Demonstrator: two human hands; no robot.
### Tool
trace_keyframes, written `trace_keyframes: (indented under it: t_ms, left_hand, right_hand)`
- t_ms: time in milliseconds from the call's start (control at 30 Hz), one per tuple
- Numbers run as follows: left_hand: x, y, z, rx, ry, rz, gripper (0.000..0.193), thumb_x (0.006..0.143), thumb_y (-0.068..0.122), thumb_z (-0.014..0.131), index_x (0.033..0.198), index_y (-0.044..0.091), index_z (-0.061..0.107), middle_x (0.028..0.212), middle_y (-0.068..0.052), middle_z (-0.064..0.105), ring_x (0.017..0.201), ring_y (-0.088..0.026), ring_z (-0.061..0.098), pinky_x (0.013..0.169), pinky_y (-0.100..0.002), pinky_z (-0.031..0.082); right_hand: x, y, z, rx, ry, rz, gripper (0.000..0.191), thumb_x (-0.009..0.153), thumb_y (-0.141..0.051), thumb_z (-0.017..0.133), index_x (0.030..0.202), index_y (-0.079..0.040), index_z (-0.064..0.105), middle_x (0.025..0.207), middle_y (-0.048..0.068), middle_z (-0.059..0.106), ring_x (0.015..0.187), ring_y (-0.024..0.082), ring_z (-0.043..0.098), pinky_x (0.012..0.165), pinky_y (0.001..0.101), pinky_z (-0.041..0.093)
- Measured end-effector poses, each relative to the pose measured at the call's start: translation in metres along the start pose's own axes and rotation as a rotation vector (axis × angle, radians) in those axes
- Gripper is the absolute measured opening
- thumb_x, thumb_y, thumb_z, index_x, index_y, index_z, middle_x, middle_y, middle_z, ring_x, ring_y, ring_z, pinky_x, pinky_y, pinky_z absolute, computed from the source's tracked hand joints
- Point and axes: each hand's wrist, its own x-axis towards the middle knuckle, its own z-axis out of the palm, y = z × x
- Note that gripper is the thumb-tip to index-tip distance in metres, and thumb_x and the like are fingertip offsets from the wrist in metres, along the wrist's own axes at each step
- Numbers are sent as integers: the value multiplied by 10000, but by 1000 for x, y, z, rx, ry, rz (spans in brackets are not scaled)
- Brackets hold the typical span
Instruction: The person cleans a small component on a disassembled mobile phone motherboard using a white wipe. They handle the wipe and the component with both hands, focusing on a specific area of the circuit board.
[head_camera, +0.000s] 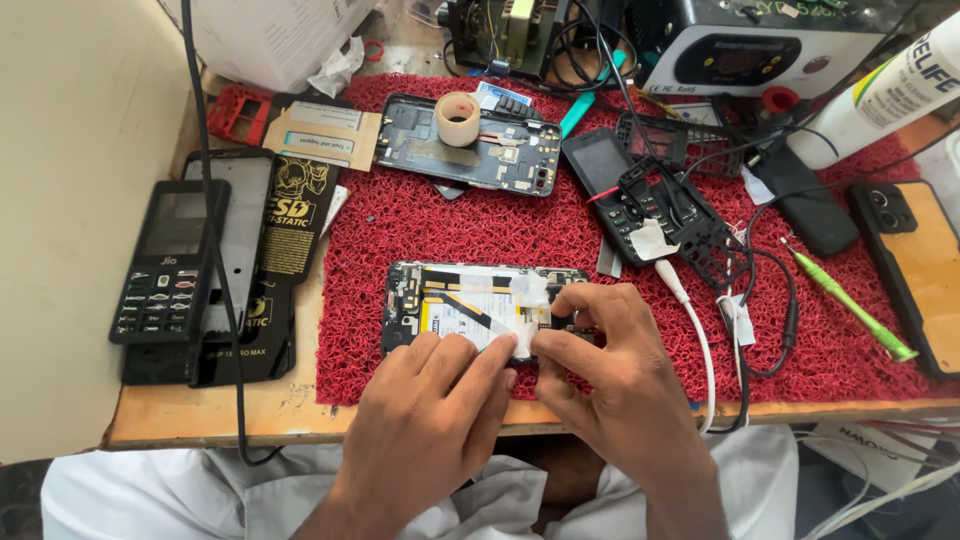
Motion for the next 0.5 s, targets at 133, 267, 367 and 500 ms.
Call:
trace_keyframes:
  t_ms: [133, 267, 367, 500]
  left_hand:
    - [0, 0, 0, -2, -1, 1, 290, 937, 187, 691, 1188, 43, 715, 831, -43, 556, 753, -218, 570, 636, -372, 447]
    - [0, 1, 0, -3, -4, -1, 287, 939, 186, 690, 1186, 42, 715, 830, -42, 555, 753, -216, 570, 637, -372, 446]
    - [0, 0, -1, 3, -5, 4, 289, 938, 186, 690, 1186, 39, 715, 828, -42, 553, 750, -215, 568, 634, -371, 444]
    - [-1, 0, -1, -4, -16, -8, 288, 939, 187, 692, 1184, 38, 718, 818, -36, 553, 733, -207, 562, 624, -365, 440]
  right_hand:
    - [0, 0, 0, -1, -1, -1, 276, 684, -35, 775, 954, -63, 725, 1081, 88, 592, 933, 246, 575, 819, 385, 506]
    - [0, -1, 0, -7, 1, 5, 271, 687, -36, 777, 952, -64, 726, 1084, 84, 593, 935, 246, 574, 821, 387, 502]
    - [0, -1, 0, -5, -3, 8, 268, 685, -37, 776, 946, -66, 725, 1083, 85, 593, 930, 245, 574, 815, 384, 503]
    - [0, -1, 1, -11, 0, 7, 265, 691, -36, 776, 948, -66, 724, 1080, 81, 593, 925, 241, 577, 817, 381, 505]
